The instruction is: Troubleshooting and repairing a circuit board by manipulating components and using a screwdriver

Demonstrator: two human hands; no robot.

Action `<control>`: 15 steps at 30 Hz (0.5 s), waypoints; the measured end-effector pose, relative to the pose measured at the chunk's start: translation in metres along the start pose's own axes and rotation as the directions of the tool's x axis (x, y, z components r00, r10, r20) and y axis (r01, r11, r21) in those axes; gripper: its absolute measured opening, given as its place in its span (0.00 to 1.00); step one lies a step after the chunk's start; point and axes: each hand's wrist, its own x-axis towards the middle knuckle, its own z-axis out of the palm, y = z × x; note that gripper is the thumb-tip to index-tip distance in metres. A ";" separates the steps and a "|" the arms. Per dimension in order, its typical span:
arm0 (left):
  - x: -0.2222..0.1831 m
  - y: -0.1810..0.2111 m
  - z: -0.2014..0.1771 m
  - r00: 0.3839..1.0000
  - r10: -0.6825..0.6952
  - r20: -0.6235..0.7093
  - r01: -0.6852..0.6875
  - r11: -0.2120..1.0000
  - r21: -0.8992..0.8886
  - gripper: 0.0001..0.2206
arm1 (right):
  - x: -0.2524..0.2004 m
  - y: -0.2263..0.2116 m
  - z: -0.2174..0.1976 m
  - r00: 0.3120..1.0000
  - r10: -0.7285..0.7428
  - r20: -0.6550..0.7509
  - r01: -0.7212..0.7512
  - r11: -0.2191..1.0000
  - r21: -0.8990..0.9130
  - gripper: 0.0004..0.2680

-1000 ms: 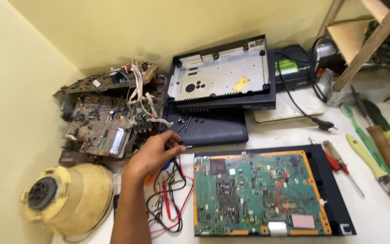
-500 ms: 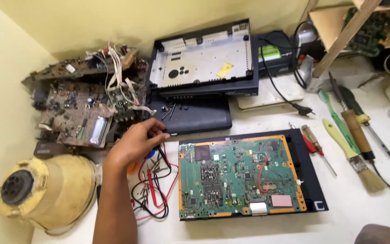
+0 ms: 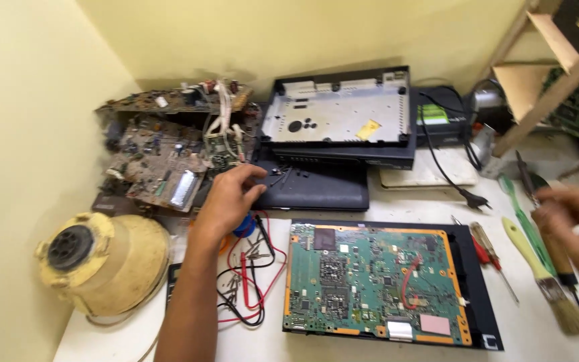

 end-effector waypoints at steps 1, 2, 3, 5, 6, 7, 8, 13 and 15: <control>-0.003 0.007 0.000 1.000 -0.005 -0.011 0.005 1.000 0.003 0.12 | -0.001 0.015 0.008 1.000 -0.011 0.003 0.011 1.000 0.006 0.10; -0.005 0.015 0.000 0.994 -0.104 0.017 0.104 0.995 0.000 0.14 | -0.002 0.031 0.016 0.994 0.097 0.054 -0.084 0.976 -0.201 0.07; -0.005 0.023 0.002 0.979 -0.198 0.048 0.198 0.980 -0.002 0.16 | -0.003 0.047 0.023 0.975 0.212 0.070 -0.167 0.901 -0.400 0.06; 0.001 0.015 0.010 0.988 -0.154 0.033 0.153 0.988 0.027 0.17 | -0.001 0.041 0.030 0.938 0.318 0.136 -0.210 0.837 -0.506 0.09; 0.002 0.010 0.015 0.994 -0.109 0.030 0.107 0.993 0.057 0.17 | -0.002 0.038 0.033 0.883 0.434 0.180 -0.246 0.753 -0.611 0.11; 0.007 0.003 0.021 0.993 -0.111 0.029 0.110 0.992 0.059 0.17 | -0.002 0.033 0.038 0.882 0.433 0.183 -0.244 0.754 -0.609 0.11; 0.012 -0.004 0.026 0.999 -0.048 0.019 0.045 0.989 0.144 0.17 | -0.003 0.028 0.043 0.869 0.460 0.183 -0.227 0.699 -0.678 0.14; 0.027 -0.015 0.048 0.999 0.038 0.033 -0.047 0.930 0.365 0.16 | -0.006 0.026 0.051 0.879 0.443 0.178 -0.145 0.602 -0.785 0.14; 0.033 -0.018 0.053 0.989 0.151 0.011 -0.140 0.885 0.444 0.13 | -0.006 0.024 0.051 0.856 0.479 0.195 -0.172 0.618 -0.767 0.12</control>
